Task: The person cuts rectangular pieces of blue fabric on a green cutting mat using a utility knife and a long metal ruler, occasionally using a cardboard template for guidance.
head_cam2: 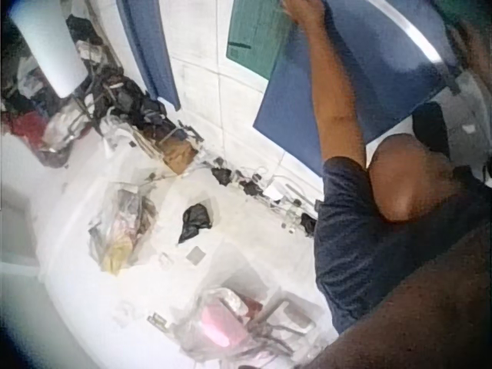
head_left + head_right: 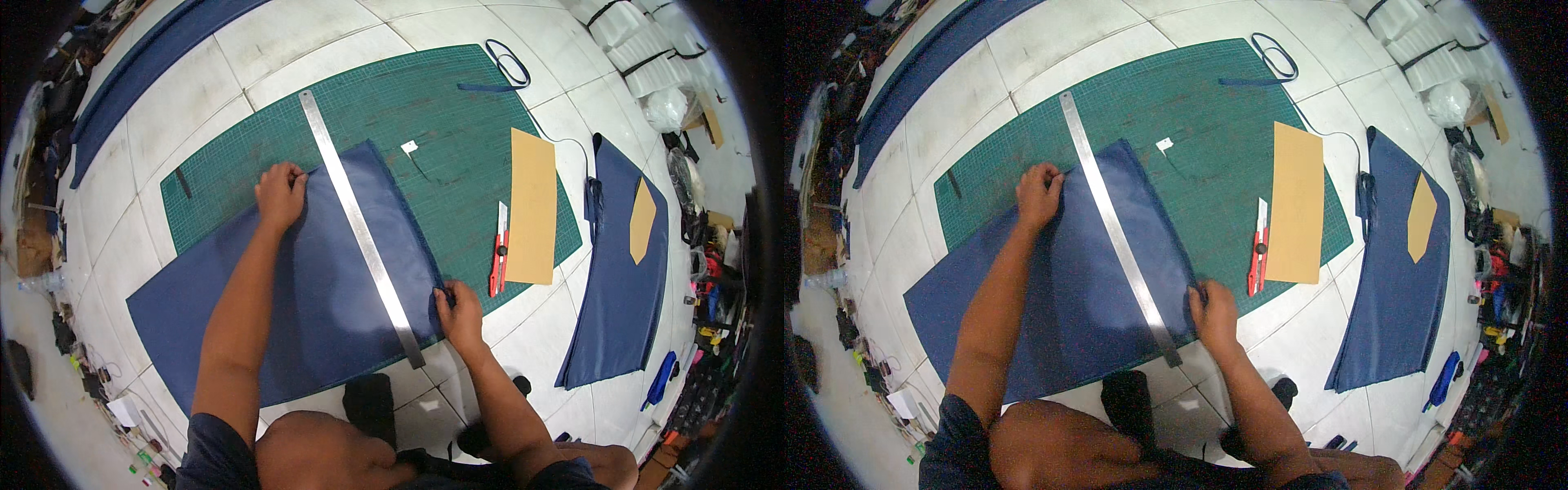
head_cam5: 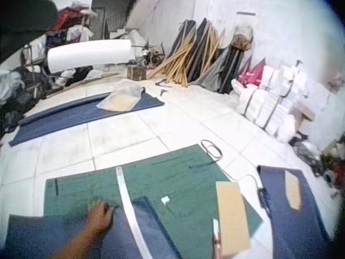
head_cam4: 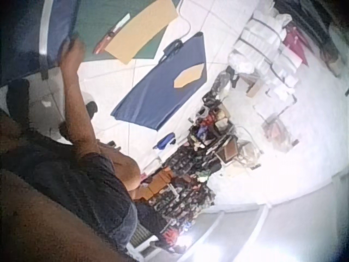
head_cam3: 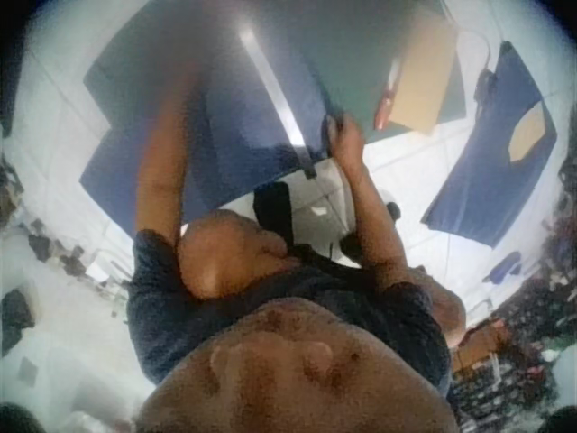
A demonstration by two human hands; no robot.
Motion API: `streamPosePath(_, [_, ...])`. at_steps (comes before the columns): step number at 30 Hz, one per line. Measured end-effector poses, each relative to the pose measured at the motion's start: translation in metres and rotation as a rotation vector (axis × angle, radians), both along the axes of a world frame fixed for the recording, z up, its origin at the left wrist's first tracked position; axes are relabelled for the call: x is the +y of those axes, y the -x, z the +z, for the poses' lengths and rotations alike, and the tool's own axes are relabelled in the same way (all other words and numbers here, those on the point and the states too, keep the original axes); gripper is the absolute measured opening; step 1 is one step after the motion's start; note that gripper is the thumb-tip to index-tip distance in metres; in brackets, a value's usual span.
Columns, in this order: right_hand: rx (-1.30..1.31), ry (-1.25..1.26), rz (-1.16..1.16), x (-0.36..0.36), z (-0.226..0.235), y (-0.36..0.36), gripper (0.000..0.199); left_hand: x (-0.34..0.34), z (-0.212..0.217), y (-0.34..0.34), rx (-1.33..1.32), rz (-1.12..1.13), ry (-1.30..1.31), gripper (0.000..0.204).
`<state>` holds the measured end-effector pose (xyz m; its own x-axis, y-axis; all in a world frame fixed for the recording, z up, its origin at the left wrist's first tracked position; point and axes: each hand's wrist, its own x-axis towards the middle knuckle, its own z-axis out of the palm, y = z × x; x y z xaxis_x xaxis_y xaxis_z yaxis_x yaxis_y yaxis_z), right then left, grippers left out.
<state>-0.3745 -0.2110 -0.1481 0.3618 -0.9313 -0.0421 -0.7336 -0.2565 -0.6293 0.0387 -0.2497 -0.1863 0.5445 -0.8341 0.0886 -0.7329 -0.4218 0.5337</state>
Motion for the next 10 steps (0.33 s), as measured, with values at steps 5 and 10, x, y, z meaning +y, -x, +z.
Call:
streamPosePath(5, [0.121,0.221,0.119,0.039,0.031,-0.01,0.053,0.004,0.006,0.019,-0.216,-0.105,0.131,0.025])
streamPosePath(10, [0.18,-0.289,0.176,0.09,0.031,-0.002,0.061,0.015,0.014,0.06,-0.159,-0.367,-0.016,0.067])
